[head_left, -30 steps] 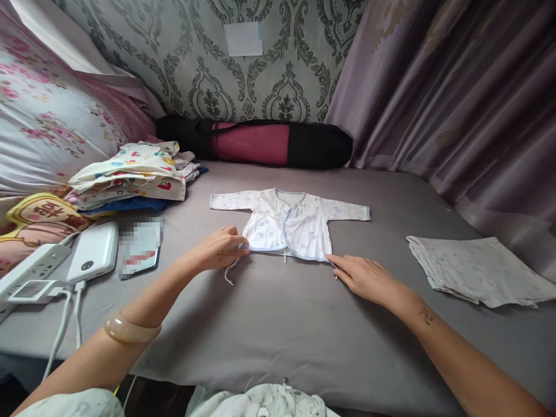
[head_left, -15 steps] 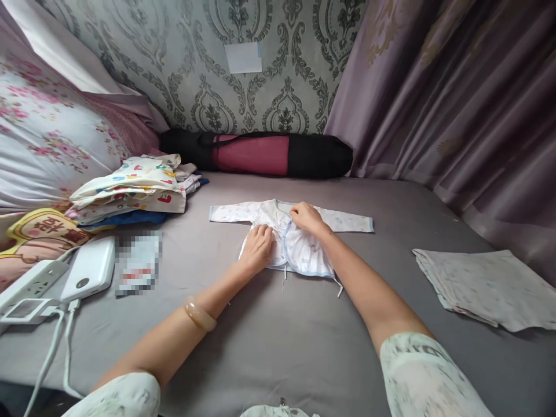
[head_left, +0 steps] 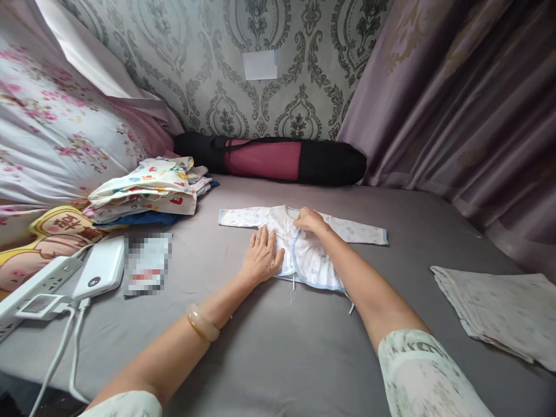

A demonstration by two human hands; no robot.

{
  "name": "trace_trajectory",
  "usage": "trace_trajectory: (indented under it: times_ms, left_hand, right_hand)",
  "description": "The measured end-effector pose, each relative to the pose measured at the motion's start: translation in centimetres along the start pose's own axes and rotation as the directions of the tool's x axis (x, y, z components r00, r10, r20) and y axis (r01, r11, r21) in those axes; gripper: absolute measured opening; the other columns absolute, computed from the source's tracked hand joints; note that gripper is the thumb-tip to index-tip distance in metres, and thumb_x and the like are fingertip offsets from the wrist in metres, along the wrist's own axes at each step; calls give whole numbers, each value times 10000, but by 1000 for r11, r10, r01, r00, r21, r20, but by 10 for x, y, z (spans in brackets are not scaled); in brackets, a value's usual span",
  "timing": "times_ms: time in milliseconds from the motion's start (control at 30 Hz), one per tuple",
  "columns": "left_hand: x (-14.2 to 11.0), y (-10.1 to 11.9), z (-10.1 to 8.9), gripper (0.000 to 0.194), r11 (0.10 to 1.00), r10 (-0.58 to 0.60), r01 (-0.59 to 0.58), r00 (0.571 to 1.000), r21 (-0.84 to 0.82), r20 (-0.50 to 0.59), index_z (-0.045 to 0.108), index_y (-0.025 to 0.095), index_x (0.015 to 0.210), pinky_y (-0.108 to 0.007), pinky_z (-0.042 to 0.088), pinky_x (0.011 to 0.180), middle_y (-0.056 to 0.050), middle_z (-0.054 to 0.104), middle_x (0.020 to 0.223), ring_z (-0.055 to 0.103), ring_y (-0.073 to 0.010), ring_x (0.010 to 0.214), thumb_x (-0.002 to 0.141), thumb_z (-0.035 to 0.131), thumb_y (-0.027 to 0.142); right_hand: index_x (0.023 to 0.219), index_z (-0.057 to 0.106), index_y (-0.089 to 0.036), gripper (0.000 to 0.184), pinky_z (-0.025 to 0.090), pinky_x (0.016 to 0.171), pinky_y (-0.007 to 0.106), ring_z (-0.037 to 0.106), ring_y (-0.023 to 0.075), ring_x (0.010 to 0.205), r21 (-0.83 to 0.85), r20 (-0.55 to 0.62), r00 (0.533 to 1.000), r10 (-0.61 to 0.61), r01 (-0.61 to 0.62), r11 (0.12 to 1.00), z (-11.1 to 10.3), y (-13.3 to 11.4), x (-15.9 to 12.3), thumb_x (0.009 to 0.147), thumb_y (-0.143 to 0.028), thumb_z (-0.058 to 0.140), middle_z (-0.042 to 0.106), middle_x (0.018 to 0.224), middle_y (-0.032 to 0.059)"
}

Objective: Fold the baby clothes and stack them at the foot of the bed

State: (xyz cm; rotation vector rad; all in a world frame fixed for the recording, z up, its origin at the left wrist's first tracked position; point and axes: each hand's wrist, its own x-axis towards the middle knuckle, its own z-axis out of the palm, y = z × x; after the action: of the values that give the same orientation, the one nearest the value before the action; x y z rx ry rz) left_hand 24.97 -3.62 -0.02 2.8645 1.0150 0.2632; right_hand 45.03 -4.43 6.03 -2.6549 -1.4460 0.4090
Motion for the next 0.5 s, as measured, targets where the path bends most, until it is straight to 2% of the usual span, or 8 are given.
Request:
trace_trajectory:
  times_ms: [167,300,400,500]
  left_hand:
    - [0,1,-1,686,999,-42,42,998,8,45,319,16,1470,-514,206,1158,-283,218,1564,164,-395,1467,960,336,474]
    - [1,0,0,687,999,-47,47,997,15,55,314,41,1479,-522,195,1158,-252,243,1567,169,-398,1465,956,335,486]
    - [1,-1,-2,673,999,-50,51,996,-10,76,329,42,1469,-531,176,1160,-250,243,1568,154,-392,1470,956,346,477]
    - [0,0,-11,556,998,-28,32,998,-62,54,453,83,1377,-548,193,1144,-235,280,1556,180,-379,1463,953,395,437]
  right_hand:
    - [1087,704,-118,324,446,889,334,621,294,1119,-81,-97,995,2,-10,997,7,-2,-8,841,-108,492,678,1133,205]
    - [1044,717,-132,293,447,831,299,639,263,1046,-23,-51,999,3,-4,1000,10,8,-6,888,-171,472,693,1104,176]
    - [1012,724,-157,323,436,793,251,643,213,981,86,-35,996,-81,84,993,8,26,-2,947,-253,423,722,1015,107]
    - [1102,705,-169,349,415,859,219,617,172,1031,159,-128,974,-188,207,965,6,47,-1,962,-196,386,704,1099,71]
